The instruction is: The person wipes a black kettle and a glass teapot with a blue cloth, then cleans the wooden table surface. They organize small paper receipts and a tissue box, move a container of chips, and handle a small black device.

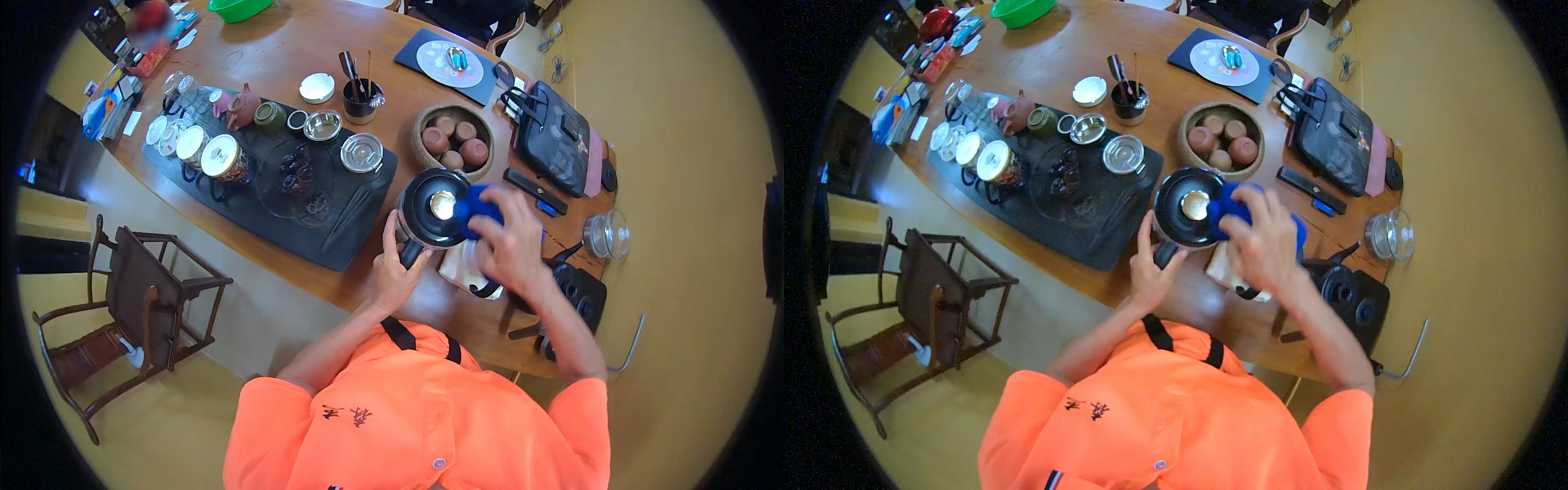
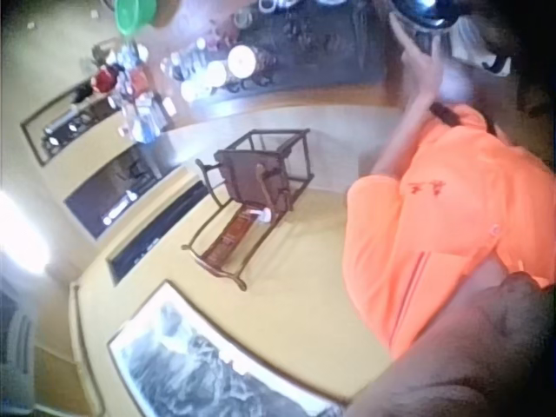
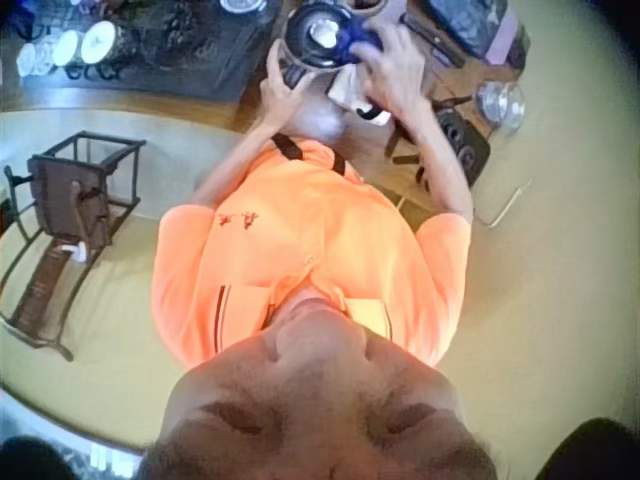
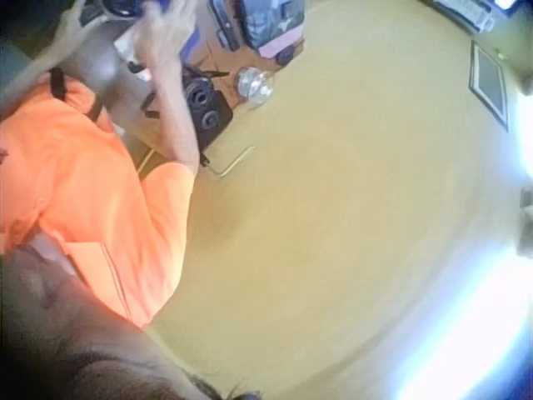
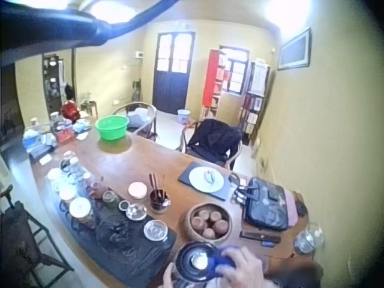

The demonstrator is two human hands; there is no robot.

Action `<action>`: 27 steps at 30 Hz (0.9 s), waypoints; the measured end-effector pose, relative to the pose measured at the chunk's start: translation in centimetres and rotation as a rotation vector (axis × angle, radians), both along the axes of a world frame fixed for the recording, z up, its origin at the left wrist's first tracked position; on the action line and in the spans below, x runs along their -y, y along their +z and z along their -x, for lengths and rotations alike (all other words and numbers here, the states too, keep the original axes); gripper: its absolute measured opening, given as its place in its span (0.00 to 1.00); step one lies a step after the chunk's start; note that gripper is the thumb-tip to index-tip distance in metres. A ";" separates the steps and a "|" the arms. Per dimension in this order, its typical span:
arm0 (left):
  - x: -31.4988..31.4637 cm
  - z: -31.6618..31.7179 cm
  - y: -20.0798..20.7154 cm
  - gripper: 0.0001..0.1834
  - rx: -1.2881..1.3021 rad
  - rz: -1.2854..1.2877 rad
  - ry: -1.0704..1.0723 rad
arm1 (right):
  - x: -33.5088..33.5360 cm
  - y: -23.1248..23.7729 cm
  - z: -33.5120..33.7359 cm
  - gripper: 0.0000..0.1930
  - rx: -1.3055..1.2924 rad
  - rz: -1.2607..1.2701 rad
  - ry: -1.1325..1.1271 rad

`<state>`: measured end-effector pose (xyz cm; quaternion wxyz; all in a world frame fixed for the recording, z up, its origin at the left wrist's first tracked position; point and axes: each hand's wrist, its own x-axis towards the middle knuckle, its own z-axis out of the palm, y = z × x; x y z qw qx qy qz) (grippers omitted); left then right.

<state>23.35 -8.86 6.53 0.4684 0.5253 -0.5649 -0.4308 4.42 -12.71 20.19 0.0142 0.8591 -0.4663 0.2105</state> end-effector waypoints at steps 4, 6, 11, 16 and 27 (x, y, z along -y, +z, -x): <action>-0.1 -0.6 -0.2 0.48 0.021 0.006 -0.033 | -3.7 -1.4 -3.7 0.13 0.190 0.034 0.102; 0.2 -0.6 -0.3 0.46 0.049 0.158 -0.031 | -2.9 -2.1 -5.5 0.14 0.134 0.010 0.219; -0.1 -1.0 -4.4 0.43 0.213 0.087 -0.048 | 4.4 -2.2 -8.7 0.08 -0.057 -0.052 0.354; -0.1 0.3 0.0 0.47 0.058 -0.042 0.027 | 11.7 -2.6 -7.6 0.14 -0.092 -0.330 0.032; 0.0 0.6 -1.3 0.46 0.005 0.035 0.043 | -2.7 -8.5 -0.8 0.22 0.878 -0.148 -0.417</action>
